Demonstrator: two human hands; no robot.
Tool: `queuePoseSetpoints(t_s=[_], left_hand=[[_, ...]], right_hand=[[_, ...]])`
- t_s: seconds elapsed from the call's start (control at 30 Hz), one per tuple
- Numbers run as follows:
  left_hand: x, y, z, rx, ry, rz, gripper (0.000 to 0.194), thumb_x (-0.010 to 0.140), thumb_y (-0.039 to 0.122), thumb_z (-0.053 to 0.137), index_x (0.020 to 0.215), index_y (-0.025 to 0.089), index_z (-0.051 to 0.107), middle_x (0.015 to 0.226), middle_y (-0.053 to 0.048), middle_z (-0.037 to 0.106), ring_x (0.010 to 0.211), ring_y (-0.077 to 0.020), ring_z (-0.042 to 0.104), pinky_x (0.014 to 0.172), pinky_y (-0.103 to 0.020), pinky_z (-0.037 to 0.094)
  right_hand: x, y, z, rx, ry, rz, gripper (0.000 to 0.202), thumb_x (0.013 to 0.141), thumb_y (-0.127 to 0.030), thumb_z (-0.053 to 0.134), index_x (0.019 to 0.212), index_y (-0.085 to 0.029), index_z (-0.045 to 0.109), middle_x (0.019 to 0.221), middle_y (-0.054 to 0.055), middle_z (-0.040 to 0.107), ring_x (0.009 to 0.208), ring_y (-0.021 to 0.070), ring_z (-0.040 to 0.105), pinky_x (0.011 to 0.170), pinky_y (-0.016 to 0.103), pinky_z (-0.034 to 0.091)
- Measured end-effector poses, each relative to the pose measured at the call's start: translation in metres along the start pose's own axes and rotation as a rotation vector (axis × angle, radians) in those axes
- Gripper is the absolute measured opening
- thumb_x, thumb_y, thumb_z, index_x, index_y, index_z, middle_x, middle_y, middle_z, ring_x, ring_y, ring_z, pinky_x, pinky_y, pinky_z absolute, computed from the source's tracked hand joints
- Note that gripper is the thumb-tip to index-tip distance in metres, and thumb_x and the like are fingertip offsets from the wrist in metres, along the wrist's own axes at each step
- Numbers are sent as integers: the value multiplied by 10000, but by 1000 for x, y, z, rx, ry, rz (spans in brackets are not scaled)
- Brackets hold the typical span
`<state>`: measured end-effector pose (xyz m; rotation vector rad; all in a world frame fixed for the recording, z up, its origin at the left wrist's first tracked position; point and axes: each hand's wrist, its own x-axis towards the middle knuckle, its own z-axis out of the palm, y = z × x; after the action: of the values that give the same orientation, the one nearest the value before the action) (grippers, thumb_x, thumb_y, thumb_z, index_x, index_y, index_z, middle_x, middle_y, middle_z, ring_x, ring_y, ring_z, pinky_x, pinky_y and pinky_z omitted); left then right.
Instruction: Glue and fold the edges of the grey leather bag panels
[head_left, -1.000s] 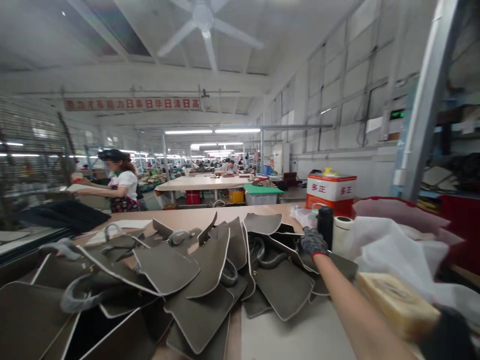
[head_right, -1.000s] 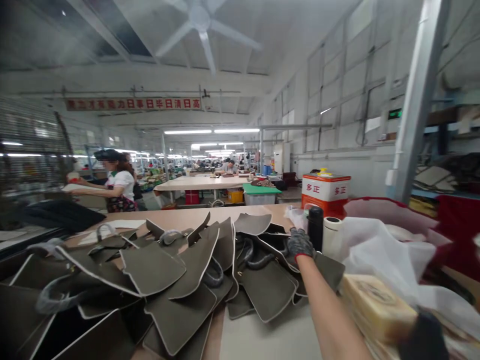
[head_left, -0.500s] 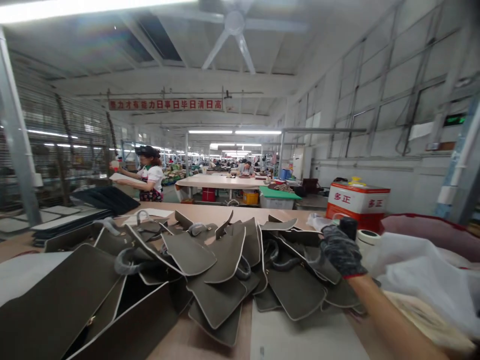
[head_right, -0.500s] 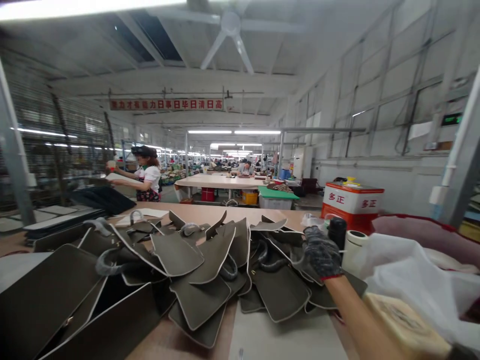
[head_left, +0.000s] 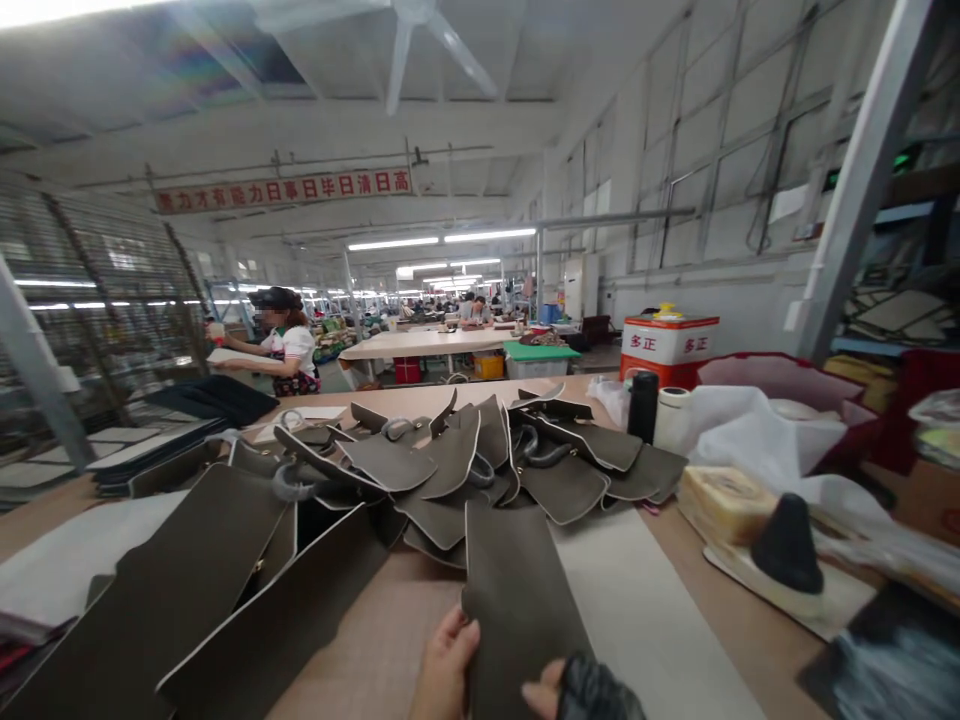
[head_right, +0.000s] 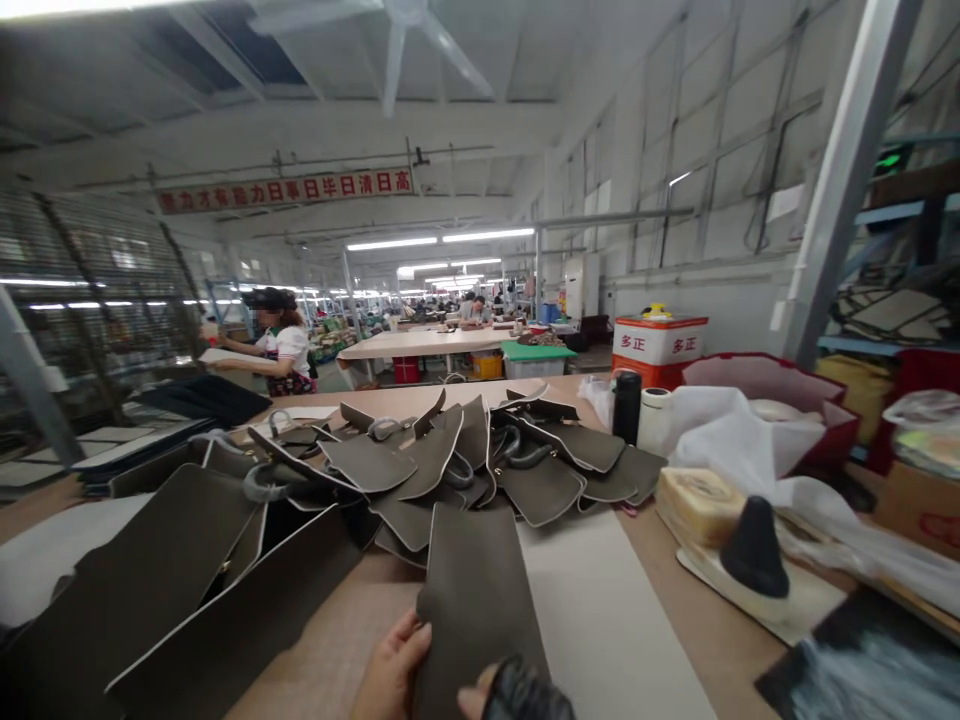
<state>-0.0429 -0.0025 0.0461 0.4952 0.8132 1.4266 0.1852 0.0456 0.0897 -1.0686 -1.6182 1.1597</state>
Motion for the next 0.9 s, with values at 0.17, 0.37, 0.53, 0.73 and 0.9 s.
queuePoseSetpoints(t_s=[0.17, 0.37, 0.53, 0.73, 0.9], left_hand=[[-44, 25, -21, -12, 125, 13, 454, 587, 285, 772, 1008, 175, 642, 948, -94, 713, 917, -296, 654, 844, -409, 498], [-70, 31, -22, 33, 223, 14, 521, 568, 283, 770, 1060, 195, 626, 913, -73, 724, 943, -298, 646, 855, -404, 501], [-81, 32, -24, 110, 291, 59, 514, 557, 326, 771, 1030, 184, 626, 944, -80, 717, 941, -314, 644, 816, -415, 523], [-83, 38, -28, 206, 218, 36, 500, 646, 357, 721, 1090, 183, 570, 1034, -88, 689, 1005, -307, 615, 846, -415, 508], [-72, 27, -31, 858, 377, 461, 654, 721, 475, 594, 1269, 164, 418, 1326, -150, 475, 1243, -314, 412, 1013, -452, 357]], right_hand=[[-19, 23, 31, 167, 141, 173, 372, 666, -568, 630, 811, -227, 665, 817, 76, 633, 748, 228, 592, 594, 349, 504], [-39, -3, 72, 463, 78, 256, 473, 660, -601, 610, 807, -153, 651, 594, 12, 568, 500, 121, 483, 468, 249, 393], [-50, -28, 74, 397, 27, 241, 373, 728, -523, 580, 761, -156, 637, 618, 7, 588, 529, 117, 494, 478, 234, 377], [-54, -24, 69, 562, -140, 240, 284, 750, -420, 582, 750, -140, 627, 678, 20, 585, 580, 120, 521, 495, 224, 390], [-57, -29, 80, 603, -108, 282, 235, 701, -371, 623, 646, -152, 560, 597, -19, 511, 518, 89, 455, 479, 211, 368]])
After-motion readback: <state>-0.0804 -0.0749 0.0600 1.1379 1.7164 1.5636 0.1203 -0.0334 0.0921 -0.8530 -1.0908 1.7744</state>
